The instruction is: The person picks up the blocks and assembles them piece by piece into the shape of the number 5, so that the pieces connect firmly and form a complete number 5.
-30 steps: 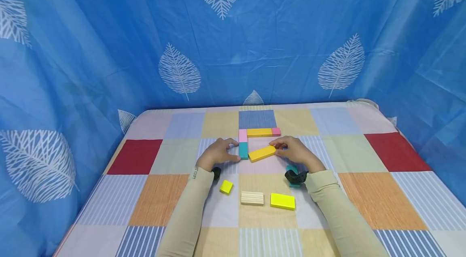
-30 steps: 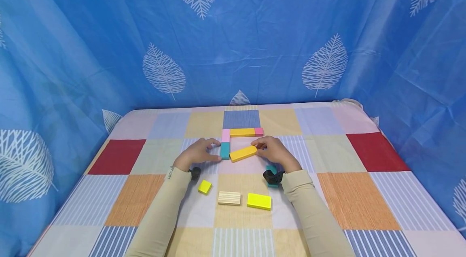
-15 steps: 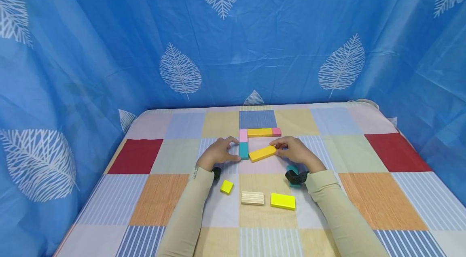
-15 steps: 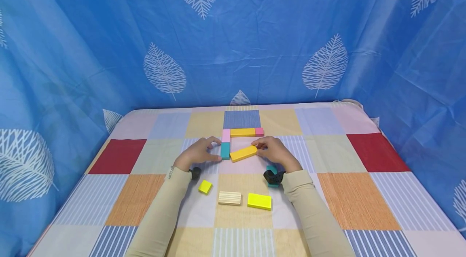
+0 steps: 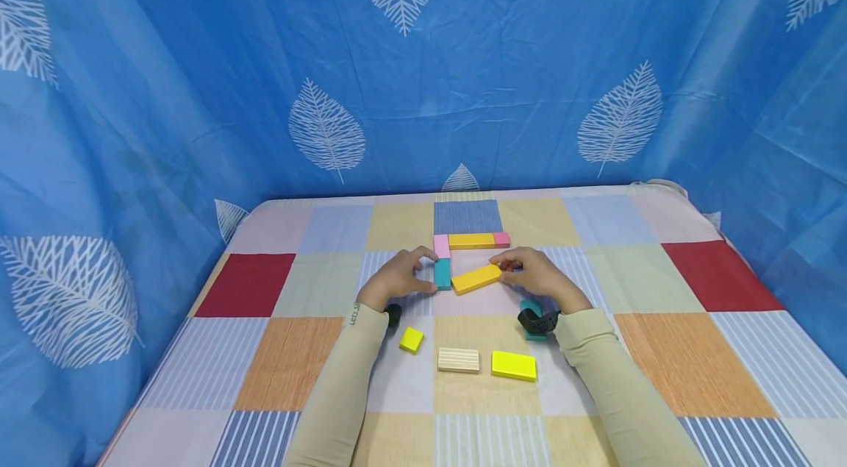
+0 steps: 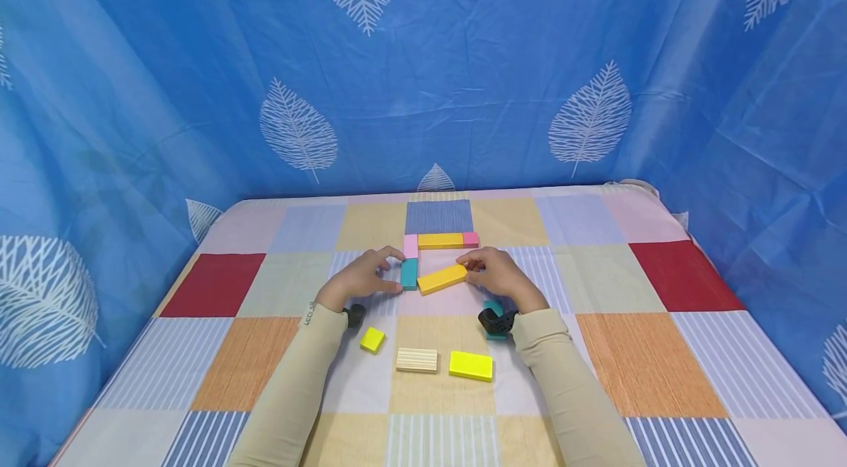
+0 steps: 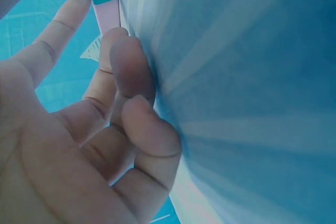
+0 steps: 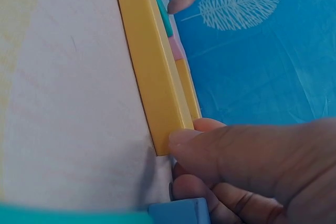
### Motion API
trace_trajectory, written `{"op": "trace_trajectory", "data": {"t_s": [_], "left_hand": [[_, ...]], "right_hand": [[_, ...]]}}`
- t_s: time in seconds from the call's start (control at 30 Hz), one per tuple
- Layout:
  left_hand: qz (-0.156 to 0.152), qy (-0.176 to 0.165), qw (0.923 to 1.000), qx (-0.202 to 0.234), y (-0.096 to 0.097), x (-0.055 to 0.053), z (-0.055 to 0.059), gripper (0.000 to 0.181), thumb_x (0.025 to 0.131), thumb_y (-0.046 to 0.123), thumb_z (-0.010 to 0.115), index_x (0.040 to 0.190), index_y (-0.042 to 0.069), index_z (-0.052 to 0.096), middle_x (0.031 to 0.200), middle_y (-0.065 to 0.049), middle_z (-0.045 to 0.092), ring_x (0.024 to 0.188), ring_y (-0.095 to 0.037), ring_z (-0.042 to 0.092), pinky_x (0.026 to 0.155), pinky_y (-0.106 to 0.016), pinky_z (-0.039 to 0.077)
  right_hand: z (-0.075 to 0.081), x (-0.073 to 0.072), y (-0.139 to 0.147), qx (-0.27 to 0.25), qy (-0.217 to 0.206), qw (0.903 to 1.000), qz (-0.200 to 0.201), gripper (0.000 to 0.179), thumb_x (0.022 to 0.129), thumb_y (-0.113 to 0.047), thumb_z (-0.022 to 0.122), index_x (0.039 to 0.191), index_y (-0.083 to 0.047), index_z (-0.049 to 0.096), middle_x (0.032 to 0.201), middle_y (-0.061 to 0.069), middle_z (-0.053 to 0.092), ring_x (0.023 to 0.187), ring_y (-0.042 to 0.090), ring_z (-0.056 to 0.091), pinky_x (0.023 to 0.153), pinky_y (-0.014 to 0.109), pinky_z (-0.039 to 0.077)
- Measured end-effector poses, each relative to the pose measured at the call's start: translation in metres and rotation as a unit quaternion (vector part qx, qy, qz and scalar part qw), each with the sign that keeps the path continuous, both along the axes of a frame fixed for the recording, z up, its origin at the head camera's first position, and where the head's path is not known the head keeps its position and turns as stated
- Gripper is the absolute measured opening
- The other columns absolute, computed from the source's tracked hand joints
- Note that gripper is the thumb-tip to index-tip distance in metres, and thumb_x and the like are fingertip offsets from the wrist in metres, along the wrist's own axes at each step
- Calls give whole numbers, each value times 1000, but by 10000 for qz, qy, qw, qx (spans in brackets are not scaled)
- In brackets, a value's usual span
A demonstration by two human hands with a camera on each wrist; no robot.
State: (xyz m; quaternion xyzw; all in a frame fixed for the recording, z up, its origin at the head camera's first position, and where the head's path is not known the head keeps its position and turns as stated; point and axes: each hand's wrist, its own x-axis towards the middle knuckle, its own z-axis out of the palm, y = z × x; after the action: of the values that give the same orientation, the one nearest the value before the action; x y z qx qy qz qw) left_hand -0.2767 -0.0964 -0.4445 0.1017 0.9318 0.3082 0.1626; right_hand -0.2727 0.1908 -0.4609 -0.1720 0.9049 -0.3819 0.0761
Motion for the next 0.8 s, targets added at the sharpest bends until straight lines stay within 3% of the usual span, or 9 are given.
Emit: {"op": "trace_trajectory", "data": {"t_s": [0.23, 0.47, 0.8], "left_hand": [[-89, -31, 9999, 87, -1, -2, 0, 56, 94, 17, 86, 145, 21, 63, 136, -20, 62, 114, -35, 61, 104, -51, 55], [-52, -87, 9999, 100, -2, -3, -1, 54, 95, 17, 86, 144, 22, 63, 136, -20, 62, 113, -34, 61, 103, -50, 55], [-61, -110, 9999, 109, -3, -2, 3, 54, 95, 17, 86, 144, 21, 63, 136, -20, 62, 113, -34, 61, 103, -50, 55]], "right_hand": [[1, -3, 5, -100, -11, 9999, 122, 34, 98, 4, 73, 132, 9, 70, 110, 18, 73, 98, 29, 65, 94, 47, 59], [4, -3, 12, -398, 23, 9990, 198, 31, 100, 4, 71, 130, 11, 70, 113, 21, 73, 101, 31, 67, 94, 48, 60], [12, 0, 27, -438, -113, 9989, 112, 32, 102, -2, 68, 132, 10, 69, 128, 29, 70, 118, 46, 65, 108, 61, 52]]}}
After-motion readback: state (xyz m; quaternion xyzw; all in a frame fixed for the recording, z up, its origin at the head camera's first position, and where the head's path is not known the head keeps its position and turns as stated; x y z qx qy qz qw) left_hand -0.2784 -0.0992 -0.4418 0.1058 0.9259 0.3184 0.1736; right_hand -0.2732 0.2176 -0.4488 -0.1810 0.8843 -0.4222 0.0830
